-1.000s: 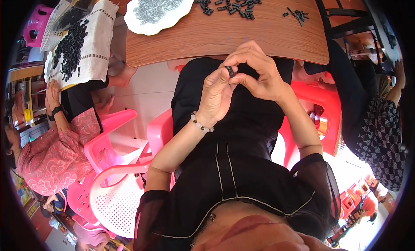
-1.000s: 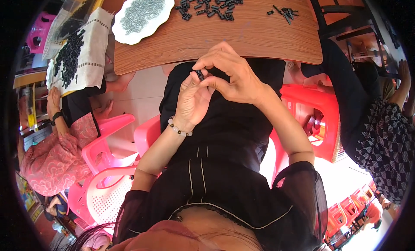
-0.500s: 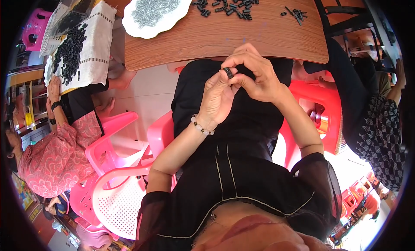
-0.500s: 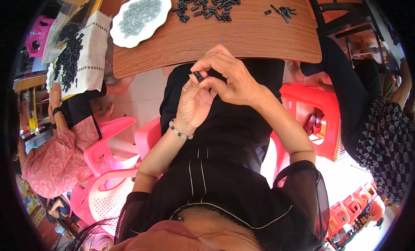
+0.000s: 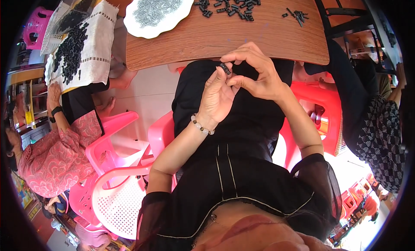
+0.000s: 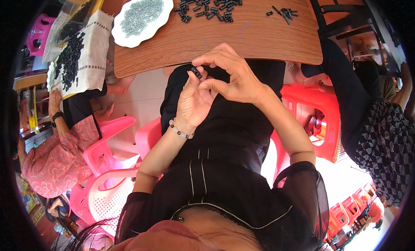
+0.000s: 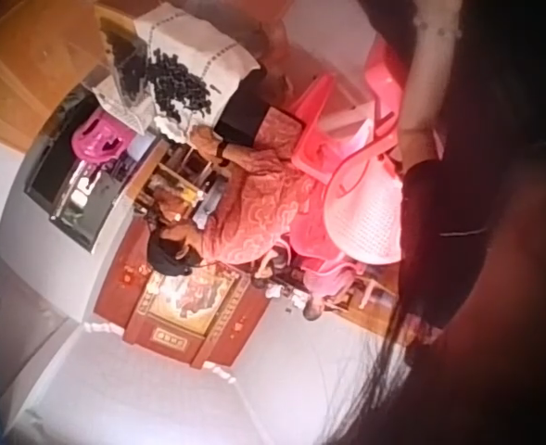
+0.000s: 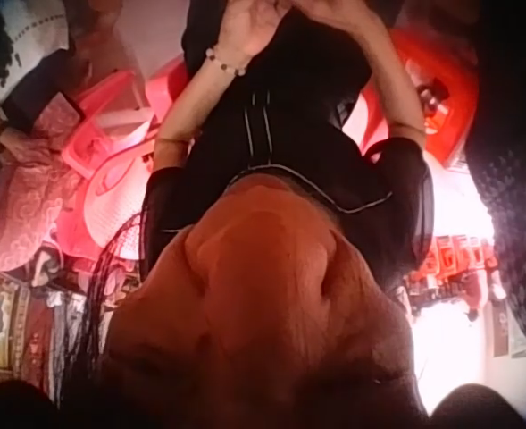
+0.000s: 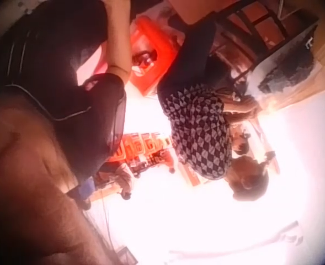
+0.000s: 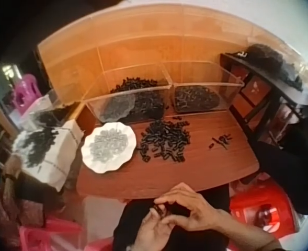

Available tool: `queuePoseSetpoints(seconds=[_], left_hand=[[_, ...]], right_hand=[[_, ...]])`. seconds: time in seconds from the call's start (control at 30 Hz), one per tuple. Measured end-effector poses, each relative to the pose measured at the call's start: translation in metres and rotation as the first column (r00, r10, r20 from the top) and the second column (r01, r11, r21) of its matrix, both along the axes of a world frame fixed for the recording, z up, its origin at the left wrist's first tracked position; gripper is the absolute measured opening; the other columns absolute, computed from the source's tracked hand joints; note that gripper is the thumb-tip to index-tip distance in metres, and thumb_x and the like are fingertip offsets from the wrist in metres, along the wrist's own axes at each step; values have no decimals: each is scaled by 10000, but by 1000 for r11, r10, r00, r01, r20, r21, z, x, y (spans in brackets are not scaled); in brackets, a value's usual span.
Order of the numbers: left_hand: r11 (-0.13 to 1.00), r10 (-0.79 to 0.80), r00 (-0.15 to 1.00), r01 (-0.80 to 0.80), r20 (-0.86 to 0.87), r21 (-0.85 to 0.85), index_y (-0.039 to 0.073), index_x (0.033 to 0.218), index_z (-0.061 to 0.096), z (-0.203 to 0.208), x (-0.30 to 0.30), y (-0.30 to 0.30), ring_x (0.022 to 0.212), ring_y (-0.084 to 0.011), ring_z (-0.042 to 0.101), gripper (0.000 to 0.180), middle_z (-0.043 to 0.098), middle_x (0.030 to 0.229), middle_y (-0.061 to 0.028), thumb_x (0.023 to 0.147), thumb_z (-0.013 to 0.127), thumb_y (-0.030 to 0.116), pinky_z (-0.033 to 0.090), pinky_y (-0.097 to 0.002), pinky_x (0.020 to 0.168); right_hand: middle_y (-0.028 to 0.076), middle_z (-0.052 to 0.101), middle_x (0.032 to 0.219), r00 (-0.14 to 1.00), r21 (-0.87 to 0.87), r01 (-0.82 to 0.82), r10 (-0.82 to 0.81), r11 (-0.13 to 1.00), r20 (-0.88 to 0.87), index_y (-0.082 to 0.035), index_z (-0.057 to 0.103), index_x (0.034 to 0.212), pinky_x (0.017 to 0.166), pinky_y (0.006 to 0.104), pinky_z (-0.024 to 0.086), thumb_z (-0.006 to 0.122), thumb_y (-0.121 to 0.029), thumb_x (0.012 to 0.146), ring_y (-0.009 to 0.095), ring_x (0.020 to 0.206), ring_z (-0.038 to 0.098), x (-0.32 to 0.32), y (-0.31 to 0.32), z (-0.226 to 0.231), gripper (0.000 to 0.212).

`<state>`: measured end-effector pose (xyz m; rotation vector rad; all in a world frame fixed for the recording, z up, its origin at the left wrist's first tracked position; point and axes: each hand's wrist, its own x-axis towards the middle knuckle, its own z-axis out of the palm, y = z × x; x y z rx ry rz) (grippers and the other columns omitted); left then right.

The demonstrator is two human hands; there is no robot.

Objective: The person picks up small black cylindrical parts by hand from a plastic container on a table, then sorts them.

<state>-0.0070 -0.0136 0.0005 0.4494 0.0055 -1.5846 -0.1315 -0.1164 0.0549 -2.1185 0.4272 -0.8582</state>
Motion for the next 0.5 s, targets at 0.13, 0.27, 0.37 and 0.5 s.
queuePoseSetpoints(seconds=[0.13, 0.27, 0.37, 0.5], left_hand=[[1000, -1, 1000, 1, 9, -2, 150, 1044, 685, 3, 0, -1, 964, -55, 524, 238, 614, 1026, 90, 895, 654, 333, 421, -283, 916], [1000, -16, 1000, 15, -5, -15, 139, 1036, 668, 4, 0, -1, 952, -62, 537, 231, 613, 1024, 81, 902, 649, 326, 430, -291, 919], [1000, -19, 1000, 19, -11, -24, 126, 1029, 649, 5, -1, 1, 960, -72, 551, 243, 611, 1024, 70, 905, 645, 335, 432, -300, 925], [999, -38, 999, 38, 14, 3, 118, 1046, 650, 6, -3, 3, 950, -89, 559, 292, 610, 1009, 57, 903, 642, 373, 436, -295, 874]], right_hand=[[44, 661, 983, 1000, 4, 6, -6, 1000, -15, -62, 656, 1117, 801, 330, 454, 807, -147, 690, 223, 888, 547, -1, -2, 0, 461], [43, 666, 963, 1000, -8, -17, 17, 1000, -17, -58, 668, 1087, 811, 330, 451, 797, -165, 704, 217, 880, 551, 0, -2, 1, 418], [49, 666, 928, 1000, -31, -2, 2, 1000, 7, -46, 685, 1029, 815, 330, 449, 784, -165, 720, 216, 869, 563, 1, 0, -3, 345], [51, 662, 929, 1000, -10, -4, 4, 1000, -18, -39, 679, 1017, 797, 316, 459, 789, -132, 721, 210, 880, 570, -2, -2, 3, 329]])
